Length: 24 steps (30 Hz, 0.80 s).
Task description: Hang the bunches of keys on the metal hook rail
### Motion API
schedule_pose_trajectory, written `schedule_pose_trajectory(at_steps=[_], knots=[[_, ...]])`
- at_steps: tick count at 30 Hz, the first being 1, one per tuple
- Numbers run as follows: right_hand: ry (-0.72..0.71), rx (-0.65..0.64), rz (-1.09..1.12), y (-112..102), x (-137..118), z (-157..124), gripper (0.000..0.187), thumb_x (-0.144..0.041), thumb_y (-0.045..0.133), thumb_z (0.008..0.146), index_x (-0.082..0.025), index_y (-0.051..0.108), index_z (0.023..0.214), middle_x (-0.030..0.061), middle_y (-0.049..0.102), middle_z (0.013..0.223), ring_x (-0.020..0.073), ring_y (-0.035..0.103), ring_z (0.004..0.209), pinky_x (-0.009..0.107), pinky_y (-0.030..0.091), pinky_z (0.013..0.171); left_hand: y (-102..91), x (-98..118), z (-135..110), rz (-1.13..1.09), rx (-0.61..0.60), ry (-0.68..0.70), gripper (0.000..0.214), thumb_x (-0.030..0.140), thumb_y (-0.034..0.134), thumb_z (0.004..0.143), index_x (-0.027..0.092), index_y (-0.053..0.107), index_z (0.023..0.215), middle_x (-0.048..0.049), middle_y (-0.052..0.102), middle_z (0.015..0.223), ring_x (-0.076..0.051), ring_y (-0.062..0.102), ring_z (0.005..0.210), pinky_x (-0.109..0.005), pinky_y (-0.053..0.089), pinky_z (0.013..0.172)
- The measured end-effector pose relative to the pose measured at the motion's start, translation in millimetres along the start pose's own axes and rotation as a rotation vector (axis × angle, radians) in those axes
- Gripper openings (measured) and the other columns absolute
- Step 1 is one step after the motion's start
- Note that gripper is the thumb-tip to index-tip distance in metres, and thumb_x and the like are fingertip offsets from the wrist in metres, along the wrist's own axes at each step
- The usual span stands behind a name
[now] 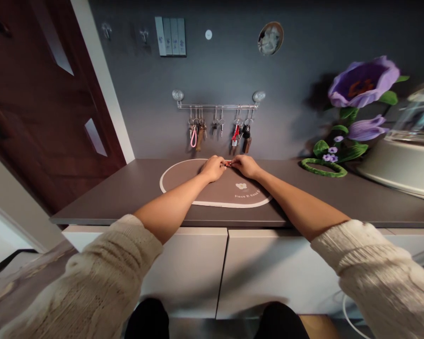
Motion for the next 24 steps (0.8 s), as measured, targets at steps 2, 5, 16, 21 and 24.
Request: schedule_pose_trajectory(at_steps=[2,5,16,21,24], knots=[[0.012,0.002,-0.008,-2,-1,-1,0.005,-0.016,0.063,0.067,-0.018,0.063,0.063,0.0013,0.062,0.066,0.0126,0.051,0.063,0.023,0.036,0.065,-0.3,0,0,-0.004,0.004,-0.001,0.017,0.022,0.056,0.074,0.019,0.062,0.089,-0.0045,0.057,0.092,-0.015,0.053,0.088,-0.027,0.04,0.085],[0.052,-0.003,0.051,-5,-1,-3,0.004,-0.016,0.062,0.068,-0.017,0.062,0.064,0.0007,0.061,0.064,0.0119,0.052,0.062,0.023,0.036,0.064,-2.0,1,-1,-0.014,0.015,-0.002,0.017,0.022,0.056,0.074,0.018,0.062,0.089,-0.0048,0.057,0.092,-0.015,0.053,0.088,-0.027,0.04,0.084],[0.175,-0.087,0.546,-5,-6,-8,0.015,-0.027,0.062,0.067,-0.014,0.055,0.068,-0.0039,0.051,0.052,0.0067,0.043,0.05,0.021,0.034,0.052,-9.4,7,0,-0.121,0.117,0.025,0.016,0.023,0.051,0.078,0.016,0.061,0.087,-0.0051,0.057,0.089,-0.012,0.053,0.077,-0.026,0.042,0.077],[0.168,-0.082,0.701,-6,-10,-8,0.023,-0.034,0.065,0.064,-0.013,0.056,0.07,-0.0035,0.052,0.056,0.0055,0.043,0.052,0.02,0.034,0.053,-14.7,9,1,-0.153,0.177,0.041,0.016,0.022,0.048,0.079,0.016,0.062,0.084,-0.0057,0.058,0.087,-0.015,0.052,0.082,-0.027,0.041,0.079],[0.134,-0.088,0.77,-5,-12,-8,0.028,-0.038,0.066,0.063,-0.013,0.056,0.07,-0.004,0.052,0.057,0.005,0.042,0.052,0.02,0.034,0.054,-17.7,10,2,-0.177,0.203,0.051,0.016,0.021,0.047,0.079,0.016,0.062,0.082,-0.0055,0.059,0.085,-0.015,0.052,0.081,-0.028,0.041,0.078]])
Point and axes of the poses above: each hand's wrist, its own z-axis towards the middle knuckle, its own y-axis out of the palm, x = y × z, the point moved 5 cm from there along z, towards the middle knuckle
